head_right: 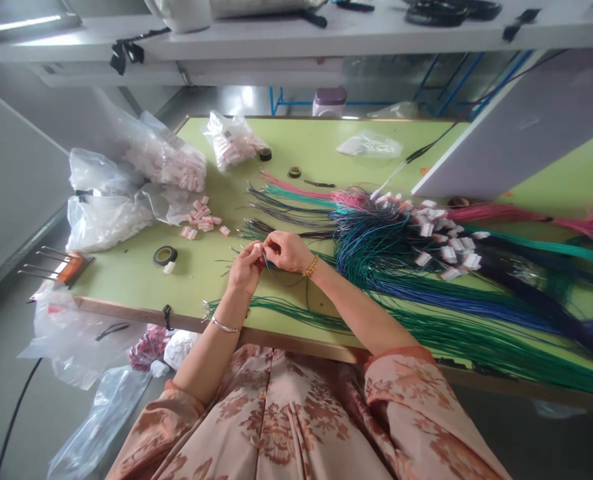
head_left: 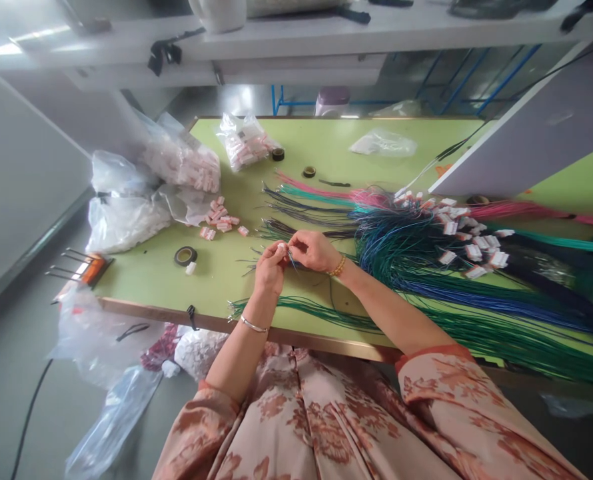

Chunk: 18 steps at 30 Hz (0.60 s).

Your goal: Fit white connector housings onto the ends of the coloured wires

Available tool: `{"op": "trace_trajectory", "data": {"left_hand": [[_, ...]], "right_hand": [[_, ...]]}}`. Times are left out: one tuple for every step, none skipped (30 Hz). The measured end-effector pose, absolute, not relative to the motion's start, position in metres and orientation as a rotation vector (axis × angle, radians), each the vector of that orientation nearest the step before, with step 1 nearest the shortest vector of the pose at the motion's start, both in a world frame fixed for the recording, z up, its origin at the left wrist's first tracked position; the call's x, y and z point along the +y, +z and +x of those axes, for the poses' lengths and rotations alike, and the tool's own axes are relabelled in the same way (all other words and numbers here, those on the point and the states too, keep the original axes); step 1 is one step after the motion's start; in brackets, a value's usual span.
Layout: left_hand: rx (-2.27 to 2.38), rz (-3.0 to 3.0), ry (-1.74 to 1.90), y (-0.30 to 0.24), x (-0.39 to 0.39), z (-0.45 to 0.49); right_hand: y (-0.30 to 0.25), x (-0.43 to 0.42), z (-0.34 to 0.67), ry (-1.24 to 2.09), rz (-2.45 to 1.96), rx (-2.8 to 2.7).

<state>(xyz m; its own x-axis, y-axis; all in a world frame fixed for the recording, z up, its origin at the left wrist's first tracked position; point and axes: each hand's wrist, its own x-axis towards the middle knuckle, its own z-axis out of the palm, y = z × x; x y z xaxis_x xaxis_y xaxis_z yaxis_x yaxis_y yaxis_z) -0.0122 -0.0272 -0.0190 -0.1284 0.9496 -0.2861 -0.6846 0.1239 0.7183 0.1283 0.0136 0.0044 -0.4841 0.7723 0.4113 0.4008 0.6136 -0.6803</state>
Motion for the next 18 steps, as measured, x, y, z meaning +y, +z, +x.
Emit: {"op": "trace_trajectory", "data": {"left_hand": [[0.897,0.382,1.463,-0.019,-0.027,-0.013],[0.901,0.378,1.463,-0.018,-0.026,-0.013],[0.91,0.377,1.462,-0.018,-0.026,-0.013],[0.923,0.378,1.462,-0.019,-0.026,-0.013],[0.937,0.384,1.463,-0.019,-0.026,-0.013],[0.951,0.392,1.463,-0.02,-0.027,-0.012],[0.963,0.401,1.461,-0.02,-0.028,-0.011],[0.975,0.411,1.459,-0.02,-0.029,-0.01],[0.985,0.42,1.457,-0.021,-0.03,-0.01],[0.992,0.429,1.457,-0.02,-0.03,-0.009],[0.998,0.435,1.458,-0.019,-0.031,-0.009],[1.002,0.438,1.46,-0.018,-0.032,-0.008],[1.006,0.44,1.464,-0.016,-0.033,-0.008],[1.008,0.441,1.466,-0.013,-0.034,-0.008],[1.009,0.443,1.464,-0.01,-0.034,-0.008],[1.007,0.449,1.459,-0.006,-0.034,-0.008],[1.002,0.458,1.45,-0.002,-0.034,-0.008],[0.992,0.469,1.439,0.003,-0.034,-0.007]], "right_hand": [[0.006,0.014,0.129,0.657,-0.923,-2.133],[0.007,0.014,0.128,0.654,-0.927,-2.145],[0.007,0.013,0.128,0.653,-0.934,-2.151],[0.007,0.013,0.126,0.653,-0.944,-2.151],[0.007,0.012,0.125,0.65,-0.958,-2.148],[0.006,0.012,0.123,0.644,-0.976,-2.14],[0.005,0.011,0.121,0.638,-0.994,-2.131],[0.004,0.01,0.12,0.635,-1.004,-2.123],[0.003,0.009,0.12,0.641,-1.005,-2.12],[0.003,0.008,0.121,0.659,-1.0,-2.121],[0.004,0.009,0.123,0.692,-0.99,-2.127],[0.006,0.011,0.126,0.734,-0.974,-2.135],[0.008,0.015,0.131,0.774,-0.959,-2.137],[0.011,0.021,0.136,0.801,-0.951,-2.128],[0.013,0.03,0.143,0.81,-0.961,-2.104],[0.016,0.04,0.149,0.799,-0.993,-2.068],[0.018,0.052,0.155,0.768,-1.055,-2.023],[0.02,0.065,0.16,0.726,-1.147,-1.986]]}}
